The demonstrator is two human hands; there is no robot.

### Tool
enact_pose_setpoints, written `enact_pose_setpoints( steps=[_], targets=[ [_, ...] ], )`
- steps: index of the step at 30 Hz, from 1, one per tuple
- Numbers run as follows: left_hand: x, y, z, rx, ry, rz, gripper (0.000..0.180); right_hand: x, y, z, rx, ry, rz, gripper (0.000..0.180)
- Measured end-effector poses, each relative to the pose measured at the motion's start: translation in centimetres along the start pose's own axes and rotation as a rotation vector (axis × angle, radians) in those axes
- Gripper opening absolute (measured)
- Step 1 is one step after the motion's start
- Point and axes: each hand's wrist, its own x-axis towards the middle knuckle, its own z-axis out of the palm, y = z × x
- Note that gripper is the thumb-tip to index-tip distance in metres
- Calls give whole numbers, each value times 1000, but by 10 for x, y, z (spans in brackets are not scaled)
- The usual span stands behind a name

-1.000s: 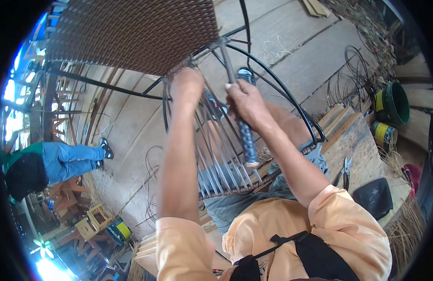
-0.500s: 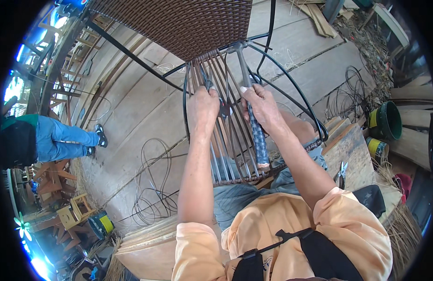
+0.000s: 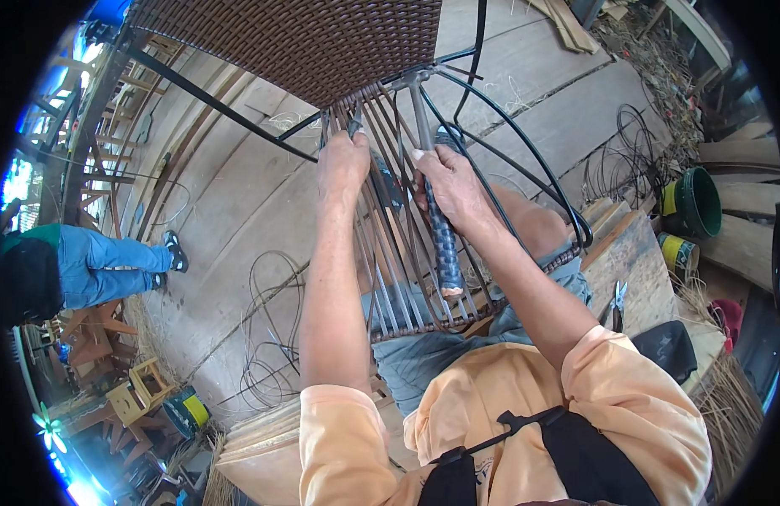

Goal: Weaving and securing synthetic rattan strips onto a chair frame using pliers and a hammer.

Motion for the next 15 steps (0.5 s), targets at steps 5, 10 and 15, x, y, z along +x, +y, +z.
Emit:
enact_pose_setpoints(
  steps=[5,10,15],
  targets=[
    [11,-12,-2,-74,-107,-6,43,6,6,9,160,-15,-19,26],
    [17,-9,-3,1,-152,44,42,7,9,22,120,57,-107,25],
    [16,-14,-4,22,-145,53,43,7,12,20,-107,11,33,24]
  ],
)
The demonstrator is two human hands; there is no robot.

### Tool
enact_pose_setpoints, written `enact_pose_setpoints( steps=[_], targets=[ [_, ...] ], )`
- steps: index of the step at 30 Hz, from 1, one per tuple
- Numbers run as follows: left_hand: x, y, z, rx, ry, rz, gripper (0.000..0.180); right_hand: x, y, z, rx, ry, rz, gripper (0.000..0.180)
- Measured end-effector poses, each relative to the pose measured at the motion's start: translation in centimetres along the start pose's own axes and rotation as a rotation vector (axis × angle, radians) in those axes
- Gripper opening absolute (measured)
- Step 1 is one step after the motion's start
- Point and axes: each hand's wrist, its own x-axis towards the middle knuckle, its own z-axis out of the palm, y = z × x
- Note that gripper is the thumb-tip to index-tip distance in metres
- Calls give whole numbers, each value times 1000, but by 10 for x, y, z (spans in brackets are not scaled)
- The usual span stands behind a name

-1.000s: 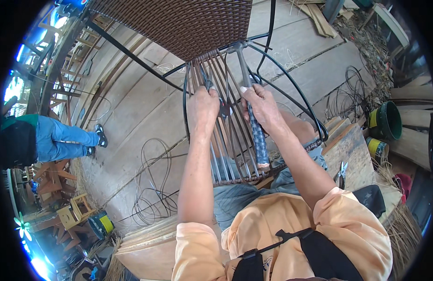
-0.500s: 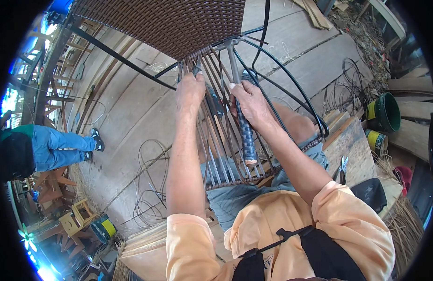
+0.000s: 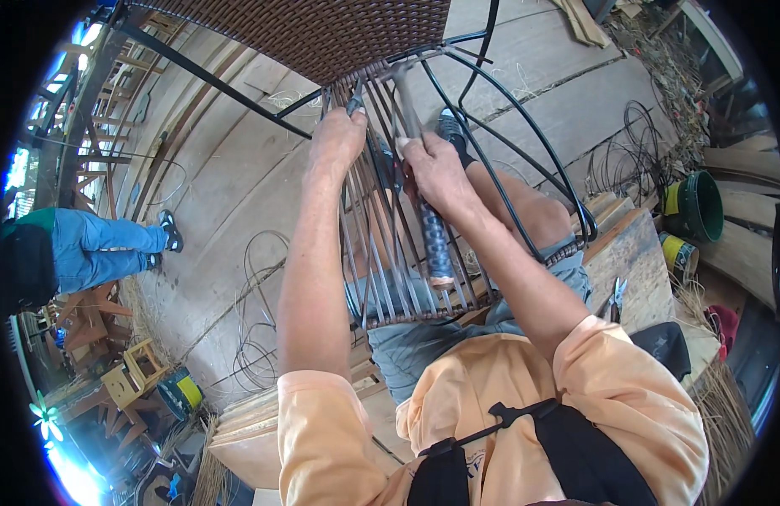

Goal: Weaving and securing synthetic rattan strips onto a chair frame using pliers and a hammer.

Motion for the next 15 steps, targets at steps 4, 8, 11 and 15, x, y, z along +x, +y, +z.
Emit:
enact_pose_setpoints(
  steps=[4,8,11,15],
  targets=[
    [-2,10,0,67,39,8,41,1,-3,-2,160,104,-127,23],
    [-3,6,3,92,51,25,41,10,1,-2,-98,-93,4,31],
    [-4,9,8,90,94,18,40,11,20,-7,-100,96,-121,31],
    [-19,8,9,38,167,11,40,-1,6,-20,98,16,-6,27]
  ],
)
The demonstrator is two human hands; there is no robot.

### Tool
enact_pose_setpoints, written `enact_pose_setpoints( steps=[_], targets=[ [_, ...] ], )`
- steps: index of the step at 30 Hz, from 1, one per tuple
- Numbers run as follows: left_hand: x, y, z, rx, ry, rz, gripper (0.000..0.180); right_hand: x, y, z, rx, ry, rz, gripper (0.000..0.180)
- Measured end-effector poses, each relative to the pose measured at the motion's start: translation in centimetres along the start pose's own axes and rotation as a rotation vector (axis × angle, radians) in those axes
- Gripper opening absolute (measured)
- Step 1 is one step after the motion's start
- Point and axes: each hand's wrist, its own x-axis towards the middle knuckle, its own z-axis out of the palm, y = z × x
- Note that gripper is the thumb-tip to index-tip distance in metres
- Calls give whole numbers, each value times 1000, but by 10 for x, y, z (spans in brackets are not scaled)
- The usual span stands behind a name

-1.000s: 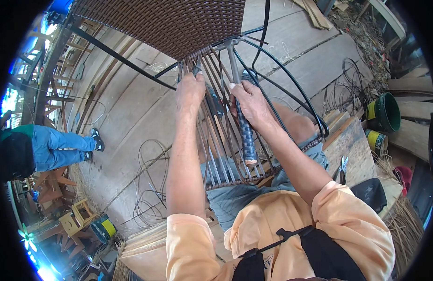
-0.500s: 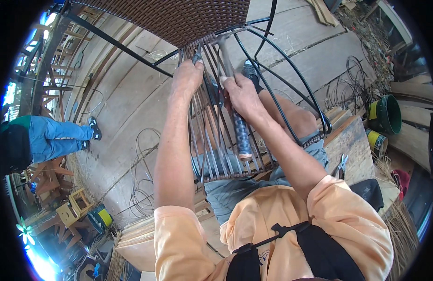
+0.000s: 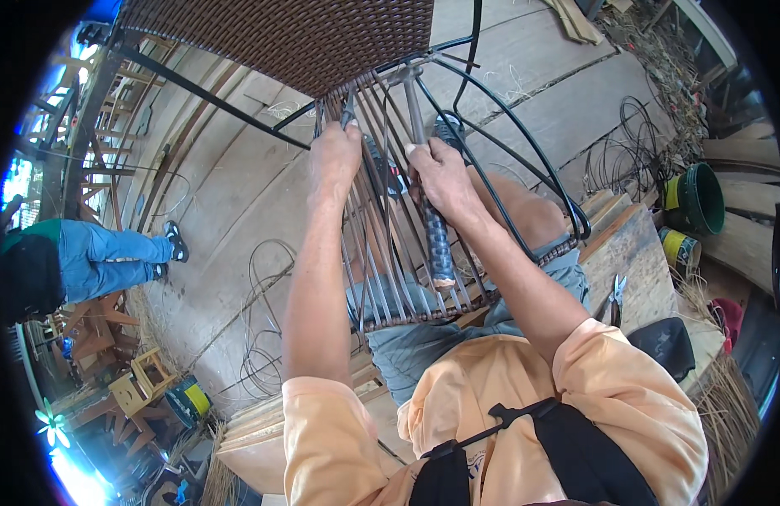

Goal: Weaving and securing synthetic rattan strips onto a chair frame using pliers and a hammer.

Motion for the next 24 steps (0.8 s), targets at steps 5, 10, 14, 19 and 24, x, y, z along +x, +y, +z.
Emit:
enact_pose_setpoints(
  steps=[5,10,14,19,24],
  targets=[
    [0,6,0,72,-6,32,39,-1,0,-4,-2,22,-7,27],
    [8,6,-1,77,-61,25,41,2,4,-3,0,17,4,26],
    [18,-1,-2,46,-125,14,42,-2,1,2,67,29,-27,26],
    [20,1,-4,61,-167,36,40,7,-3,8,-87,-182,56,25],
    [-2,-2,-6,75,-30,9,40,-18,-2,0,107,12,-89,21]
  ],
)
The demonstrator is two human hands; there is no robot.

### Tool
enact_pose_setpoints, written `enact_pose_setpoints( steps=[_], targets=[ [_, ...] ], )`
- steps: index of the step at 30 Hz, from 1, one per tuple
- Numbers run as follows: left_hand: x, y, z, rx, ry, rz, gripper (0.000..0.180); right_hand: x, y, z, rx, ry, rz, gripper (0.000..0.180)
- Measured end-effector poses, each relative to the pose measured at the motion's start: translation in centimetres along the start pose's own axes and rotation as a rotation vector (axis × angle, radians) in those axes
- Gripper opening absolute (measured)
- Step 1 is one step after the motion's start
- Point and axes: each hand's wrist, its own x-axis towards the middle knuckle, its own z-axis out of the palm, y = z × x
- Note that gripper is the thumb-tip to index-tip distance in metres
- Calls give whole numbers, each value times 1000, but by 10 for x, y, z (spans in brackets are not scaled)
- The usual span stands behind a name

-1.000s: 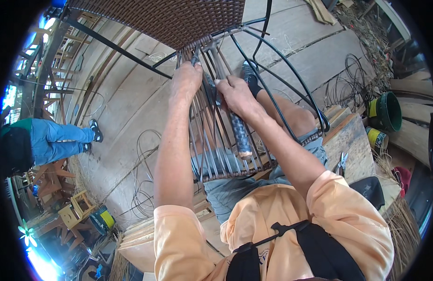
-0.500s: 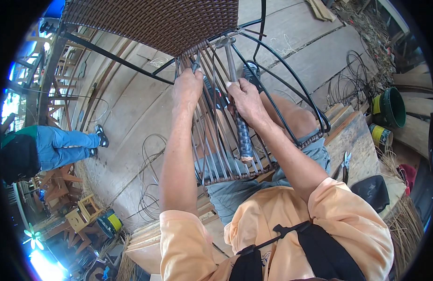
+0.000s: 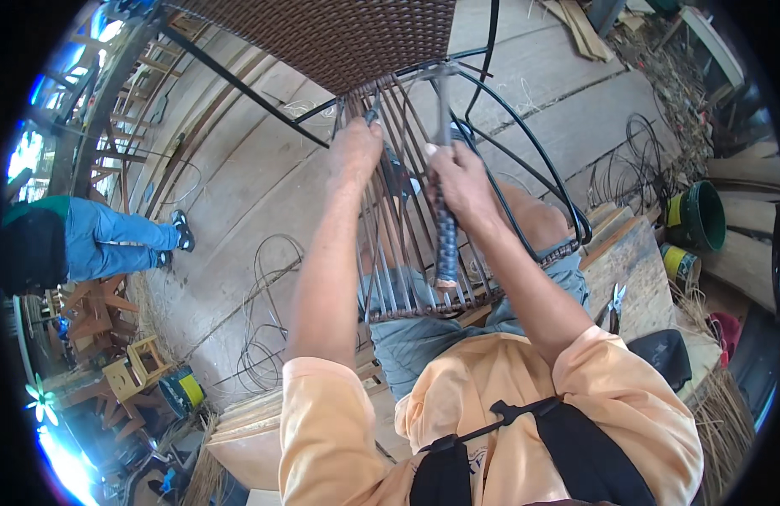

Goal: Weaving and securing synthetic rattan strips onto a chair frame using pliers and a hammer.

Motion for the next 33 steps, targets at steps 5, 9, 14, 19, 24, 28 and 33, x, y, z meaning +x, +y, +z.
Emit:
enact_pose_setpoints(
  steps=[5,9,14,19,24,28,33],
  targets=[
    [-110,67,-26,-422,188,103,31,-44,-45,-53,184,4,0,24],
    [-209,115,-12,-416,-7,314,23,-85,-69,-67,344,14,-89,30],
    [-231,131,1,-506,-24,330,22,-103,-61,-96,221,-58,-41,22],
    [-188,105,-5,-328,69,243,27,-91,-30,-87,92,19,12,21],
    [-99,43,-14,-152,211,117,30,-71,-26,-67,83,-112,142,25],
    [-42,34,-5,-111,95,17,35,-44,-28,-45,77,-132,145,25],
    [-4,35,9,-73,49,-12,38,-15,-15,-30,57,-137,137,28]
  ],
)
